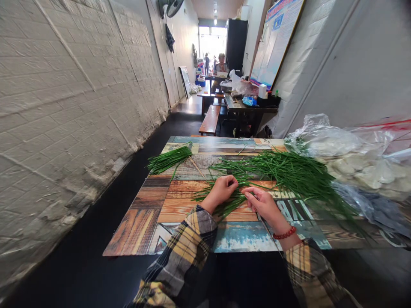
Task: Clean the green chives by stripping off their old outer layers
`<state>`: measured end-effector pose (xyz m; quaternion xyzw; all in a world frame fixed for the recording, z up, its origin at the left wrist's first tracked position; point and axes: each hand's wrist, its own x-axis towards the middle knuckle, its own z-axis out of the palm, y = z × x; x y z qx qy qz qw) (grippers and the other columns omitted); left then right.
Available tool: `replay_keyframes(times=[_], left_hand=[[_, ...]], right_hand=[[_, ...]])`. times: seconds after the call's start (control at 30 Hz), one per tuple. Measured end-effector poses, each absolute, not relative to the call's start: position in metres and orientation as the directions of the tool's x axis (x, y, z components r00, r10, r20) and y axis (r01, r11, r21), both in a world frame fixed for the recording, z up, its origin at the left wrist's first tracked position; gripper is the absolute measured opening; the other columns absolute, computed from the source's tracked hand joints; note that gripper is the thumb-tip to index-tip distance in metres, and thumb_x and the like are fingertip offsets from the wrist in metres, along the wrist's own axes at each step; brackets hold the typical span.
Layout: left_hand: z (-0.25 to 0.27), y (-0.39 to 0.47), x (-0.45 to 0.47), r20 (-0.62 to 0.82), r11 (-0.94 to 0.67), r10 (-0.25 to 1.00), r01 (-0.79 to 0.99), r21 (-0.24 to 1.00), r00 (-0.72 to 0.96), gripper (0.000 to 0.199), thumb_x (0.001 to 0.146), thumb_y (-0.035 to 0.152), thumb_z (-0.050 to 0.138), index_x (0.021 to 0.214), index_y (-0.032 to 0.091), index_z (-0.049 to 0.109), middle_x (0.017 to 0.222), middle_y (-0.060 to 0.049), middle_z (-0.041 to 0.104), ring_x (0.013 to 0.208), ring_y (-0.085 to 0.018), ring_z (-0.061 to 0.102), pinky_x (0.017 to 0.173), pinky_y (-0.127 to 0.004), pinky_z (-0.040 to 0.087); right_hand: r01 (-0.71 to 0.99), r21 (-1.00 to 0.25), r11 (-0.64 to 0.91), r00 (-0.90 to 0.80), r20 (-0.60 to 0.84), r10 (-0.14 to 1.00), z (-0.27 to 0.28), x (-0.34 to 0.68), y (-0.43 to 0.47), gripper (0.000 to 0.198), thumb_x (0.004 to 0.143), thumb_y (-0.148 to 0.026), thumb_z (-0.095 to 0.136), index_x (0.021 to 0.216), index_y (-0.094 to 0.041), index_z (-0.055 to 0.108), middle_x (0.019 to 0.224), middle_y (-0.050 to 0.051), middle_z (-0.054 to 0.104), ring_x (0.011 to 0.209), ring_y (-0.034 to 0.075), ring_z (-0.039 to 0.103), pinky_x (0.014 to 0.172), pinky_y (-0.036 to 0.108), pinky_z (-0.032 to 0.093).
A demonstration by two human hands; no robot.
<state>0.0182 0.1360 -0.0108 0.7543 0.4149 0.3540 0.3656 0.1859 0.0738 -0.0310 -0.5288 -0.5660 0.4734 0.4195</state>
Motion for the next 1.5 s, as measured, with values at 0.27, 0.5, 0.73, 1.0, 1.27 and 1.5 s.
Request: replay_keyframes(times=[0.27,0.5,0.73,1.0,1.27,1.5], left_hand=[[-0.0094,0.1315,0.0208,0.209,-0.366,0.866,0.291,0.884,0.455,0.014,0.076,0.014,0.050,0.069,0.011,0.063,0.060,0.002,0.055,0.058,-0.008,0.045,0.056,-0.018,0.036],[-0.0122,0.1321,0.0222,0.207,-0.375,0.856,0.294,0.879,0.474,0.015,0.076,0.016,0.051,0.069,0.011,0.063,0.058,0.002,0.054,0.056,-0.007,0.044,0.052,-0.017,0.034],[-0.0123,0.1312,0.0222,0.196,-0.362,0.859,0.292,0.885,0.472,0.016,0.077,0.019,0.052,0.071,0.011,0.064,0.056,0.003,0.052,0.054,-0.007,0.043,0.049,-0.016,0.033],[-0.0106,0.1305,0.0221,0.200,-0.361,0.859,0.279,0.890,0.472,0.016,0.077,0.019,0.052,0.072,0.011,0.064,0.057,0.002,0.053,0.056,-0.008,0.044,0.051,-0.017,0.035],[-0.0136,0.1312,0.0225,0.219,-0.385,0.842,0.263,0.885,0.493,0.016,0.076,0.020,0.053,0.072,0.011,0.065,0.060,0.002,0.056,0.056,-0.007,0.044,0.053,-0.018,0.034],[-0.0120,0.1300,0.0224,0.165,-0.339,0.852,0.283,0.897,0.496,0.017,0.077,0.021,0.053,0.072,0.012,0.066,0.054,0.003,0.053,0.054,-0.008,0.043,0.052,-0.018,0.033]], right_hand=[[0.177,-0.984,0.005,-0.084,-0.010,0.996,-0.0344,0.1877,0.0773,0.042,0.079,-0.053,0.056,0.098,-0.016,0.063,0.052,-0.004,0.054,0.038,0.009,0.044,0.039,0.022,0.033],[0.193,-0.981,0.023,-0.087,0.006,0.996,-0.0347,0.1881,0.0765,0.040,0.081,-0.050,0.055,0.100,-0.016,0.062,0.053,-0.004,0.054,0.039,0.009,0.045,0.040,0.022,0.034],[0.188,-0.982,0.009,-0.081,-0.007,0.997,-0.0353,0.1877,0.0770,0.040,0.081,-0.050,0.056,0.101,-0.016,0.063,0.052,-0.004,0.054,0.038,0.009,0.044,0.040,0.022,0.033],[0.188,-0.982,-0.008,-0.071,-0.021,0.997,-0.0324,0.1869,0.0764,0.039,0.081,-0.048,0.055,0.103,-0.016,0.062,0.052,-0.005,0.053,0.037,0.009,0.044,0.040,0.022,0.032],[0.174,-0.985,-0.003,-0.072,-0.016,0.997,-0.0359,0.1879,0.0775,0.038,0.080,-0.050,0.056,0.098,-0.017,0.061,0.052,-0.005,0.054,0.037,0.009,0.044,0.039,0.021,0.032],[0.156,-0.988,-0.019,-0.057,-0.028,0.998,-0.0366,0.1871,0.0785,0.038,0.077,-0.054,0.059,0.089,-0.018,0.057,0.051,-0.005,0.055,0.036,0.008,0.045,0.037,0.020,0.031]])
